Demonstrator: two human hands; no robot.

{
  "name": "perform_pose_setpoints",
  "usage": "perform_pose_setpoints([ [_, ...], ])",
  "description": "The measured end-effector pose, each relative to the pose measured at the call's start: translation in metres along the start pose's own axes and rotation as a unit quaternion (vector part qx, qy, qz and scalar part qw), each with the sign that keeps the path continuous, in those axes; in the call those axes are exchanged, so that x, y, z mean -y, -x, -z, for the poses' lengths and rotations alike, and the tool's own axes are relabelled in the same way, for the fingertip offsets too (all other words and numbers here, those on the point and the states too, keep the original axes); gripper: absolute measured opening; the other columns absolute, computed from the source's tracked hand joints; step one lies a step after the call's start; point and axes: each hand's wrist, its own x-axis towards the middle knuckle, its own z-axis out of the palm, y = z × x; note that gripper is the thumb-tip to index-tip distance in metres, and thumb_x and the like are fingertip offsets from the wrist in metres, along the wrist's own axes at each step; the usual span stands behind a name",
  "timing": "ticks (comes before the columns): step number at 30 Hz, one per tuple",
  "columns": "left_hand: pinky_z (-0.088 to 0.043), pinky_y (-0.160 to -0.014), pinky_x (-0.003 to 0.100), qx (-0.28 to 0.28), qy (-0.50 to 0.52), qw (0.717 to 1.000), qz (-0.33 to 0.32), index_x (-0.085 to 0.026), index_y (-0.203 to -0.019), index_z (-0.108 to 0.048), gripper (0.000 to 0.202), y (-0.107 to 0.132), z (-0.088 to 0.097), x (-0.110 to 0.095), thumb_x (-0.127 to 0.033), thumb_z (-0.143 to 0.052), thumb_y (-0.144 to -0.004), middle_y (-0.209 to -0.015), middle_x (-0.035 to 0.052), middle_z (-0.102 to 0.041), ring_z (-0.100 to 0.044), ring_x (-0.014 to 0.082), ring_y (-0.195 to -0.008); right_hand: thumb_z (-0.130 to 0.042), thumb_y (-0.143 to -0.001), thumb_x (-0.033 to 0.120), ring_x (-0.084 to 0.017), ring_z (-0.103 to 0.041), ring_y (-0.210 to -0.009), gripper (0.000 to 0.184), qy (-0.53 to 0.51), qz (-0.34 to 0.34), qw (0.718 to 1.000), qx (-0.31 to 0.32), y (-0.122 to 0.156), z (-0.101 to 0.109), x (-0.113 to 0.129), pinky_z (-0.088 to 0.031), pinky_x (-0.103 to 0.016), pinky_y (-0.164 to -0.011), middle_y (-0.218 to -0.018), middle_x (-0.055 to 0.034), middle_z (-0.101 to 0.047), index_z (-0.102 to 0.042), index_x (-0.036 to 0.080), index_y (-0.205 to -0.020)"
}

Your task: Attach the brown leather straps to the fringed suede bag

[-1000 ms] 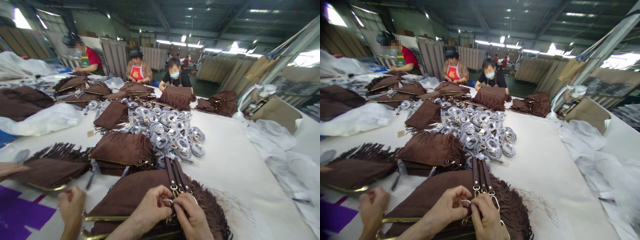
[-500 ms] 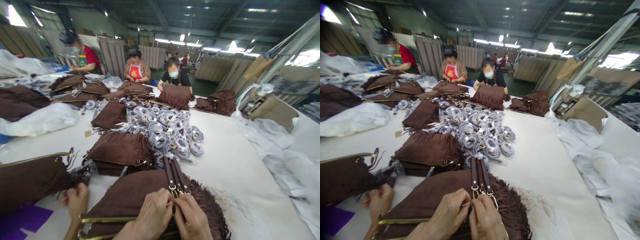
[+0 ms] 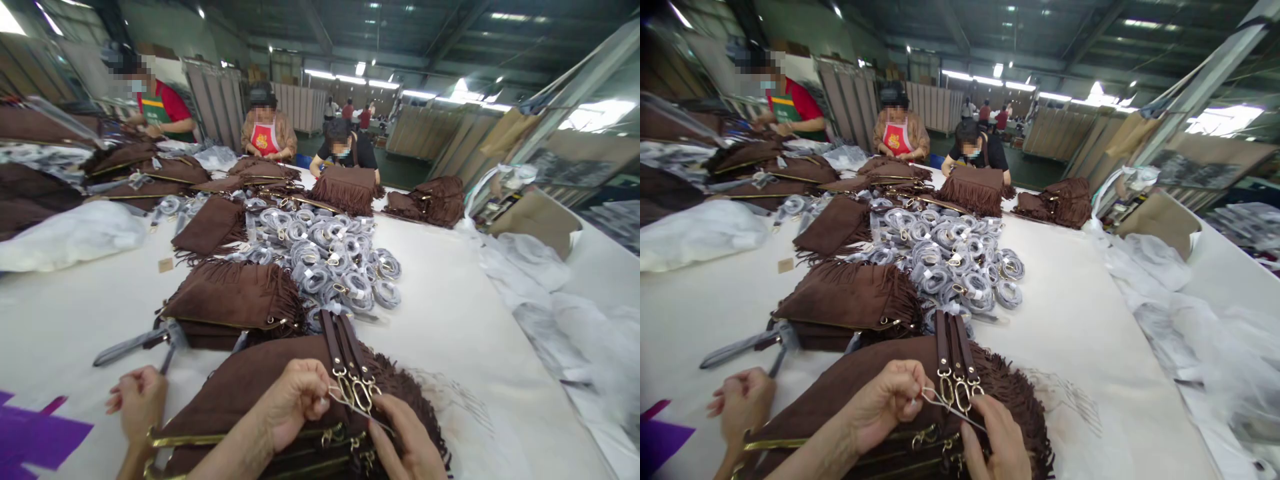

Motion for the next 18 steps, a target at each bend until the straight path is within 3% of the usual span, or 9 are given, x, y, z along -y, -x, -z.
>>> perform_pose_setpoints([
  [4,-0.023,-0.043,0.022,-0.002,0.024,1.000,0.019,-0.021,-0.058,-0.054,0.015,0.002,-0.002,-0.001,-0.033,-0.060,-0.062,-0.069,0.0042,-0.065,-0.043,0.0097,-0.042,-0.041,-0.091,0.040,-0.028,-0.054,-0.105,0.034,0.036,-0.026,0.998,-0.032,0.021,-0.003,-0.007,-0.049,-0.040,-0.085,-0.114,-0.0133,-0.057,-0.051,0.019,-0.115],
  [8,-0.020,-0.041,0.021,0.016,0.052,0.998,0.040,-0.022,-0.062,-0.054,0.013,0.006,-0.007,-0.007,-0.031,-0.062,-0.060,-0.055,0.0006,-0.057,-0.038,0.0079,-0.038,-0.047,-0.089,0.031,-0.024,-0.055,-0.104,0.028,0.008,0.000,0.999,0.046,0.022,0.010,-0.016,-0.048,-0.030,-0.087,-0.114,-0.0131,-0.055,-0.055,0.018,-0.113],
  [12,-0.013,-0.038,0.019,0.032,0.058,0.996,0.056,-0.019,-0.061,-0.051,0.015,0.013,-0.012,-0.013,-0.026,-0.062,-0.054,-0.048,-0.0036,-0.049,-0.030,0.0035,-0.034,-0.042,-0.087,0.017,-0.016,-0.061,-0.088,0.030,-0.063,-0.011,0.992,0.107,0.019,0.032,-0.024,-0.051,-0.020,-0.075,-0.095,-0.0062,-0.062,-0.053,0.021,-0.115],
  [16,-0.014,-0.035,0.018,0.028,-0.072,0.994,0.075,-0.016,-0.063,-0.051,0.019,0.022,-0.019,-0.017,-0.023,-0.062,-0.050,-0.041,-0.0075,-0.045,-0.029,0.0029,-0.032,-0.050,-0.084,0.025,-0.018,-0.060,-0.075,0.017,-0.113,-0.085,0.989,0.037,0.010,0.054,-0.009,-0.047,-0.024,-0.066,-0.083,-0.0018,-0.064,-0.059,0.025,-0.099],
  [18,-0.016,-0.034,0.018,0.005,-0.179,0.981,0.079,-0.016,-0.065,-0.051,0.018,0.025,-0.021,-0.018,-0.022,-0.059,-0.051,-0.039,-0.0087,-0.045,-0.033,0.0042,-0.032,-0.056,-0.081,0.034,-0.016,-0.055,-0.060,0.011,-0.224,-0.169,0.957,0.071,0.005,0.058,0.006,-0.041,-0.024,-0.056,-0.067,0.0010,-0.060,-0.061,0.024,-0.081],
])
